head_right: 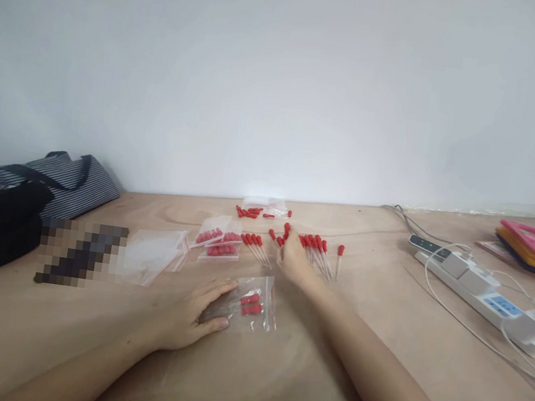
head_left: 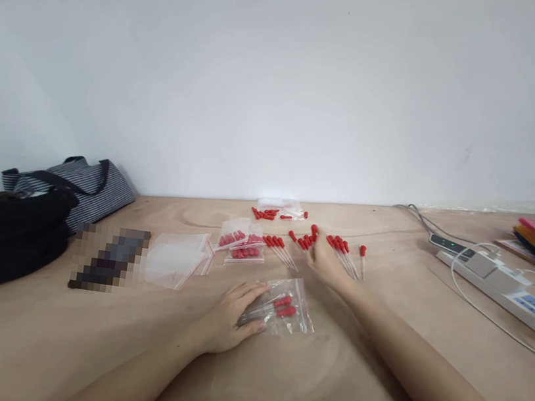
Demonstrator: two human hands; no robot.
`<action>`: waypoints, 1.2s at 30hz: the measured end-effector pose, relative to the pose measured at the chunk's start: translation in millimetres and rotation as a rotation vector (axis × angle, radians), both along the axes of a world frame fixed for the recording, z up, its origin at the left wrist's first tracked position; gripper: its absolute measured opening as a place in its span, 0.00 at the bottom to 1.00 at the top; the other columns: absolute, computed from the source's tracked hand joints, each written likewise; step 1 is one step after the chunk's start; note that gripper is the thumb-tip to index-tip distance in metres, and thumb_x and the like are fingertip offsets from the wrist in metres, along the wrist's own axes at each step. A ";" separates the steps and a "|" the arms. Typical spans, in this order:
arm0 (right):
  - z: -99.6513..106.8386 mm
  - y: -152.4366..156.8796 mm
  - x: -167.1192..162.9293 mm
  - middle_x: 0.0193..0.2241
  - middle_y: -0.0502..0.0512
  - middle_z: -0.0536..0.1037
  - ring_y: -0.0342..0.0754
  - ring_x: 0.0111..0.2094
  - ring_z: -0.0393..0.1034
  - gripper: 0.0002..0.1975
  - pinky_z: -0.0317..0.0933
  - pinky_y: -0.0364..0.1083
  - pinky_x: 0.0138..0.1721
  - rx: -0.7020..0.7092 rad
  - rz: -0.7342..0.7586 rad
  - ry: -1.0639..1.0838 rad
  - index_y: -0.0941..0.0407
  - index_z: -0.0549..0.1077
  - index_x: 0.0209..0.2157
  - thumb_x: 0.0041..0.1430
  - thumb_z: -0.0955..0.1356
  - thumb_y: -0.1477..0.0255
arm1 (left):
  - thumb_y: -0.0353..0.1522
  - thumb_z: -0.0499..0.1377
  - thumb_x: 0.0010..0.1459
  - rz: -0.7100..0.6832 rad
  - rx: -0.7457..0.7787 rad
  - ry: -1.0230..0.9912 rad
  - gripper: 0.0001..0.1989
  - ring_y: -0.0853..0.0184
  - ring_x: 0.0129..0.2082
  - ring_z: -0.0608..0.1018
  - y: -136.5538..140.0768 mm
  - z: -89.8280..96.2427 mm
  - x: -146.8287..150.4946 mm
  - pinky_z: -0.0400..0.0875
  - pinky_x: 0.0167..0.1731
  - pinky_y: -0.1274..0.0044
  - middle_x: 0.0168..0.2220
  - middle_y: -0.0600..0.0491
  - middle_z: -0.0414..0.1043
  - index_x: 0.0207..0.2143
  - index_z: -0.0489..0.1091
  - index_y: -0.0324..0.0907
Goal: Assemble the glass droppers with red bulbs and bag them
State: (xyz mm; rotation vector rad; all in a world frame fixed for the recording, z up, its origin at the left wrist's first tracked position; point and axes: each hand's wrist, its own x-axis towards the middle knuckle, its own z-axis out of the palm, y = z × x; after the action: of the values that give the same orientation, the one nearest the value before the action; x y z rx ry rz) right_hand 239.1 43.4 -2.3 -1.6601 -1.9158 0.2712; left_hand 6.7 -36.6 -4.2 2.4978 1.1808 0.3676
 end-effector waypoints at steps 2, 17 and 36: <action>-1.4 -10.9 18.4 0.23 0.49 0.68 0.46 0.26 0.68 0.31 0.63 0.46 0.31 0.084 0.025 0.242 0.64 0.40 0.57 0.53 0.59 0.77 | 0.39 0.53 0.55 -0.001 0.000 -0.004 0.27 0.59 0.57 0.59 -0.5 0.9 0.5 0.53 0.56 0.63 0.57 0.47 0.56 0.56 0.53 0.42; -21.5 -57.8 -4.7 0.23 0.46 0.69 0.43 0.25 0.71 0.14 0.67 0.46 0.29 -0.283 0.066 1.268 0.53 0.54 0.33 0.48 0.64 0.64 | 0.39 0.53 0.56 -0.003 -0.020 -0.035 0.28 0.56 0.56 0.59 0.6 -0.7 -1.5 0.55 0.54 0.61 0.57 0.47 0.56 0.58 0.50 0.44; -28.5 -61.3 -15.1 0.17 0.45 0.70 0.35 0.10 0.54 0.15 0.45 0.36 0.10 -0.480 0.336 0.864 0.58 0.66 0.27 0.43 0.68 0.60 | 0.37 0.53 0.56 0.003 -0.014 -0.046 0.29 0.57 0.56 0.60 0.3 -0.6 -0.3 0.56 0.54 0.62 0.58 0.46 0.55 0.58 0.49 0.43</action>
State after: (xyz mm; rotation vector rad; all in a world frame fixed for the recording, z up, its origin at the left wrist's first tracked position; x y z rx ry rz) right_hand 224.0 -17.9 -30.8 -1.1423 -1.4714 1.4152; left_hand 6.4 -36.3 -4.8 2.4621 1.1661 0.4133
